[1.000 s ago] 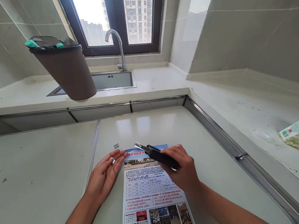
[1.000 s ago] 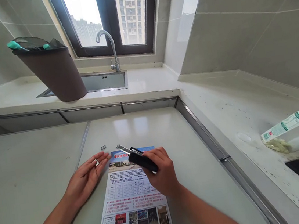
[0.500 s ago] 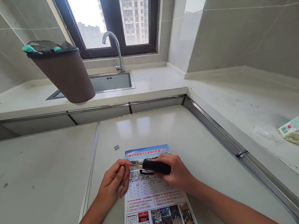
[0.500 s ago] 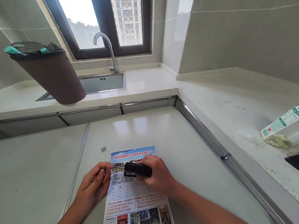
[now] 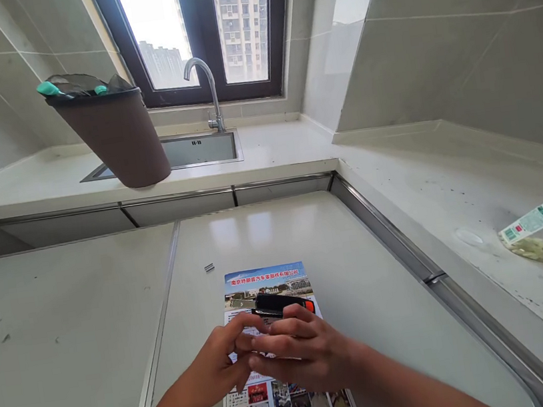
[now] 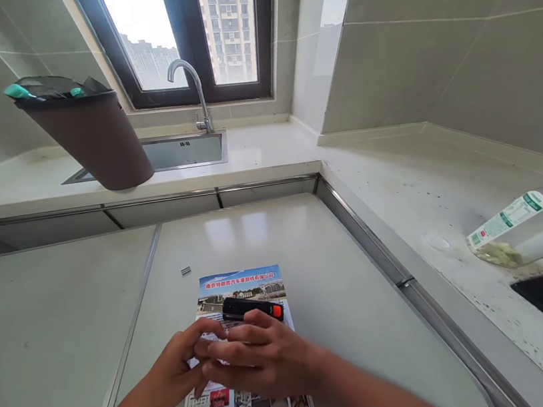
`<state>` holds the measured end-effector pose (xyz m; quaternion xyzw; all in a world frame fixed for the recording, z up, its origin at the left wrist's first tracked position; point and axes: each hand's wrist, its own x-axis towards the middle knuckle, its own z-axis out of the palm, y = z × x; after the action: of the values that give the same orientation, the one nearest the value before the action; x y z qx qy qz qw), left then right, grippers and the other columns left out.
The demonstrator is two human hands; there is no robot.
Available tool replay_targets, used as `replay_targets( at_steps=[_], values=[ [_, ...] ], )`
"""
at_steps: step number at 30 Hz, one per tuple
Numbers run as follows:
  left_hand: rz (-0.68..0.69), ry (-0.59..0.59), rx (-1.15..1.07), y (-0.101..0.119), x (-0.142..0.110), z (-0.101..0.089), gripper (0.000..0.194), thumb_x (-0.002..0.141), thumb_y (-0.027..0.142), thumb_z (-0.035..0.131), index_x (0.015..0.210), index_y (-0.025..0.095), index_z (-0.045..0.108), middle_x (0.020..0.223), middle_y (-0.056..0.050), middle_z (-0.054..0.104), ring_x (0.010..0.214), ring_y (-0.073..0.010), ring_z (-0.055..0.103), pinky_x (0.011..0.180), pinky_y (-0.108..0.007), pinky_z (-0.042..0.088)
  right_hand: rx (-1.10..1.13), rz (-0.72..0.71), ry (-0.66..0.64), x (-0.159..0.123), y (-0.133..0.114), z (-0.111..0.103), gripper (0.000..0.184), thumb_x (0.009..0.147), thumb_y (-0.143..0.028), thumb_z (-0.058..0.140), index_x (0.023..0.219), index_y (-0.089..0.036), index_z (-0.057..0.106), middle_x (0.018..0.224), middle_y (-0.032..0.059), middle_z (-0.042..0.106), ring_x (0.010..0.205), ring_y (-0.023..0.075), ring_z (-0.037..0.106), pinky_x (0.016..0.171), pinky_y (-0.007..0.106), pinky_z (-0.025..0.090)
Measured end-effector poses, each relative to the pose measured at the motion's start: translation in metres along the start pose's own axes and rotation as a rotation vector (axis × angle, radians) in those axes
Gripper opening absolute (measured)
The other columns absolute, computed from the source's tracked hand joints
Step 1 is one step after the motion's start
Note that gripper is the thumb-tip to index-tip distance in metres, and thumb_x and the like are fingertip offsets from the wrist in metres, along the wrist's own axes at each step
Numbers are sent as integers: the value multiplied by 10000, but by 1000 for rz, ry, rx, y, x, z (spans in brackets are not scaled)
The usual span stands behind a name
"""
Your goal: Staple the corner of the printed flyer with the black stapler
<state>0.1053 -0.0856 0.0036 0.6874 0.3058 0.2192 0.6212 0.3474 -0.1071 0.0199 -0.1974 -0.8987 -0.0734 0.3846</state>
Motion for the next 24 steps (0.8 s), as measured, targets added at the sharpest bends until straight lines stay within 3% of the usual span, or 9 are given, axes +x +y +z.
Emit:
replay_targets(
  at_steps=[6, 13, 16, 20, 24],
  values=[
    [8, -54, -40, 0, 0, 1, 178, 956, 112, 510, 1085, 225, 462, 722, 33, 686, 521, -89, 623, 499, -165, 441, -22, -70, 67, 7, -2, -1, 159, 958, -174, 688, 1107, -200, 736, 1097, -44, 751, 891, 127, 625, 759, 299, 566],
    [82, -16, 2, 5, 2, 1, 47, 1027, 218, 514, 1043, 225, 470, 614, 53, 661, 526, -107, 662, 562, -187, 473, 30, -34, 60, 7, -2, -5, 259, 948, -189, 697, 1205, -164, 680, 1182, -24, 739, 895, 141, 611, 762, 319, 585],
    [91, 16, 13, 4, 2, 0, 143, 997, 292, 604, 1042, 223, 488, 647, 34, 696, 503, -118, 665, 530, -192, 465, 56, 4, 89, 2, -2, -4, 251, 944, -190, 688, 1194, -207, 673, 1191, -40, 744, 827, 143, 608, 723, 323, 573],
    [210, 237, 105, 1, 3, -14, 271, 925, 408, 697, 1010, 194, 556, 756, -24, 746, 432, -95, 571, 484, -222, 453, 110, 112, 184, -6, 10, -8, 260, 958, -102, 584, 1181, -201, 673, 1171, 22, 762, 848, 164, 626, 747, 347, 545],
    [155, 586, 476, -3, 6, -37, 258, 1006, 417, 540, 886, 199, 605, 614, 30, 632, 503, -112, 538, 511, -227, 424, 71, 481, 276, -19, 46, -18, 201, 971, -117, 588, 1043, -253, 717, 1038, 24, 783, 877, 185, 650, 818, 372, 513]
  ],
)
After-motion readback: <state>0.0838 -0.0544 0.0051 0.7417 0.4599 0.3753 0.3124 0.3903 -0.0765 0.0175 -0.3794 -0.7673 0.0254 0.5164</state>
